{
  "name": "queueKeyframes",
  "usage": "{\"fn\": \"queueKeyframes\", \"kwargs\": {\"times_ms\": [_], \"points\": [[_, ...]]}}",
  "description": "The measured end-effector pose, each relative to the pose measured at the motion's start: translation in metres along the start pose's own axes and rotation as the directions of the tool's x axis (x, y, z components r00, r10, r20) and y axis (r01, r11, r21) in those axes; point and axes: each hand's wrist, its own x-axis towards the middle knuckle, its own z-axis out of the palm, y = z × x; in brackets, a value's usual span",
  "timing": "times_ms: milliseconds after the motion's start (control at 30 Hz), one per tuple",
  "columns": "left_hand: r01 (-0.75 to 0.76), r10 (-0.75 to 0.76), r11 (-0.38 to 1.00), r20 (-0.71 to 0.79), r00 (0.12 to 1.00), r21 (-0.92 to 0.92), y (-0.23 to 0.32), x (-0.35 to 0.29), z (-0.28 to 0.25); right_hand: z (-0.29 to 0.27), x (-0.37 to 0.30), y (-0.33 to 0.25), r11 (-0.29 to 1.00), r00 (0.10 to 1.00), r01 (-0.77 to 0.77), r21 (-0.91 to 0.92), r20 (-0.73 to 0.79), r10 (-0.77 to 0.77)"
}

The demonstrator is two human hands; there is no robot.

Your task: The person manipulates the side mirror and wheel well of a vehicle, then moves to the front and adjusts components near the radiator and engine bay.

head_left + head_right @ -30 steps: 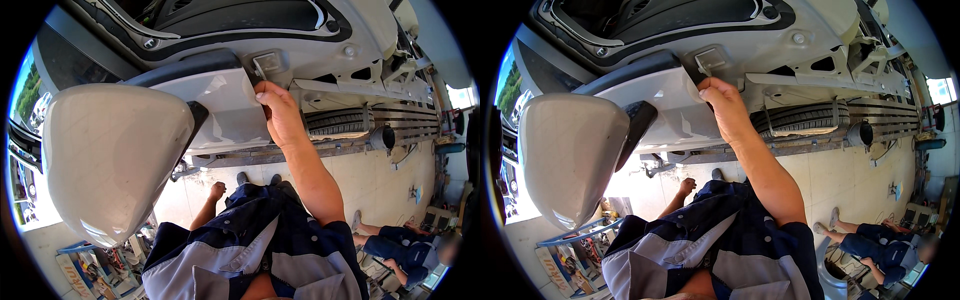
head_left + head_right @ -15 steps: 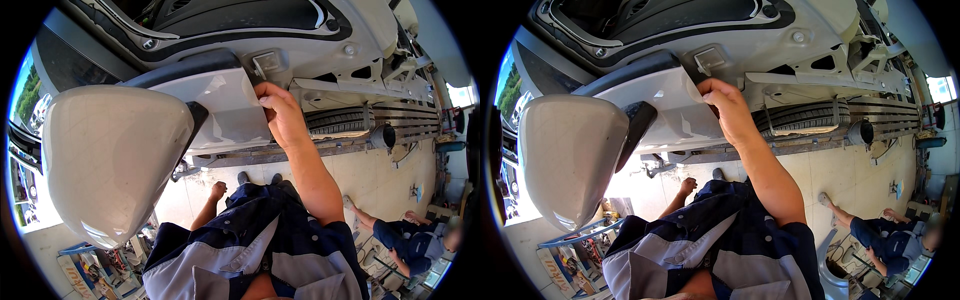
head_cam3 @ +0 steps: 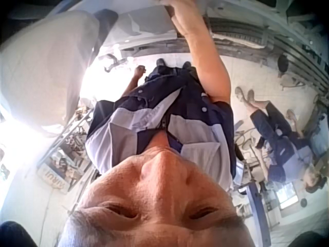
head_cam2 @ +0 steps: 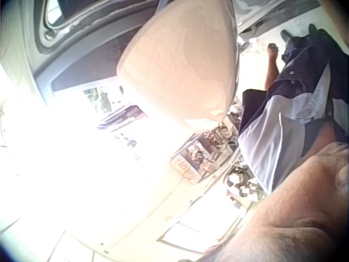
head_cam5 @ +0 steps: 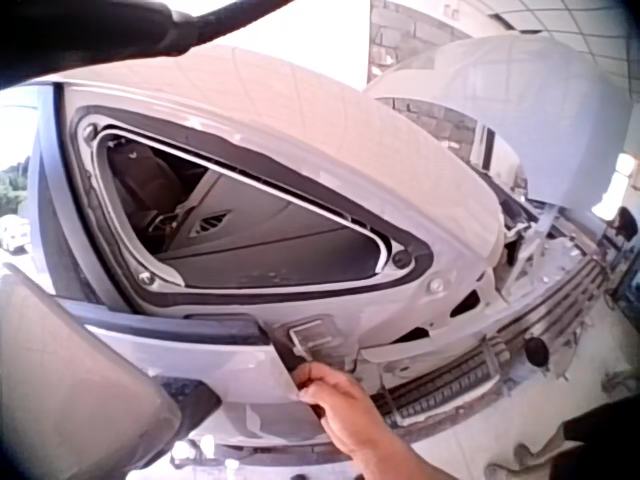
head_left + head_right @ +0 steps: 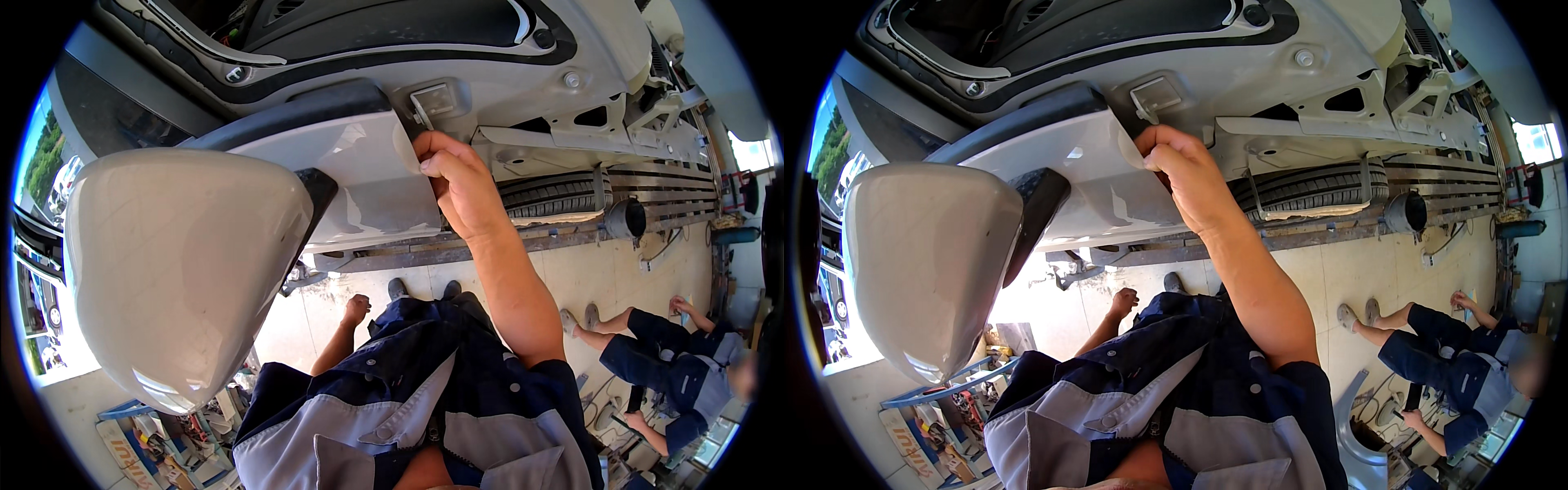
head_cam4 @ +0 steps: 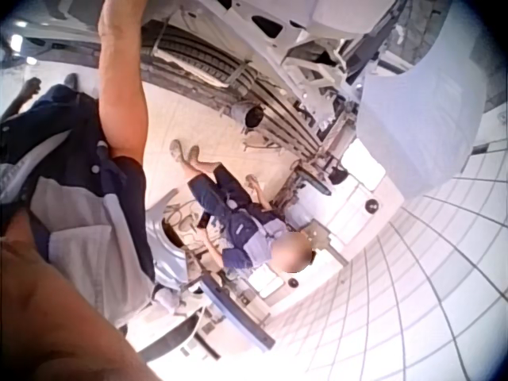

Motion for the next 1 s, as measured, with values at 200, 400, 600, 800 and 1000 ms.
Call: {"fn": "queueKeyframes", "kwargs": {"times_ms": [200,400,600,800,1000], "points": [[-0.009,0.01,1.0,0.013,1.0,-0.005,0.004,-0.002,0.0,0.004,0.0,0.0,0.999,1.0,0.011,0.037,-0.017,-0.01],[-0.029,0.029,1.0,0.008,1.0,-0.006,0.012,0.0,-0.002,0.003,-0.002,-0.001,1.0,1.0,0.026,0.011,0.009,-0.026],[-0.005,0.005,1.0,0.006,1.0,-0.028,0.012,-0.002,-0.004,0.002,-0.009,0.003,0.995,0.995,0.086,-0.042,-0.038,-0.088],[0.012,-0.012,0.999,0.001,1.0,-0.033,0.012,-0.007,-0.006,0.007,-0.015,0.015,0.916,0.954,0.267,-0.299,-0.05,-0.295],[-0.007,0.007,0.999,0.001,1.0,0.039,0.022,-0.007,-0.009,0.006,-0.011,0.021,0.928,0.952,0.279,-0.247,-0.056,-0.302]]}}
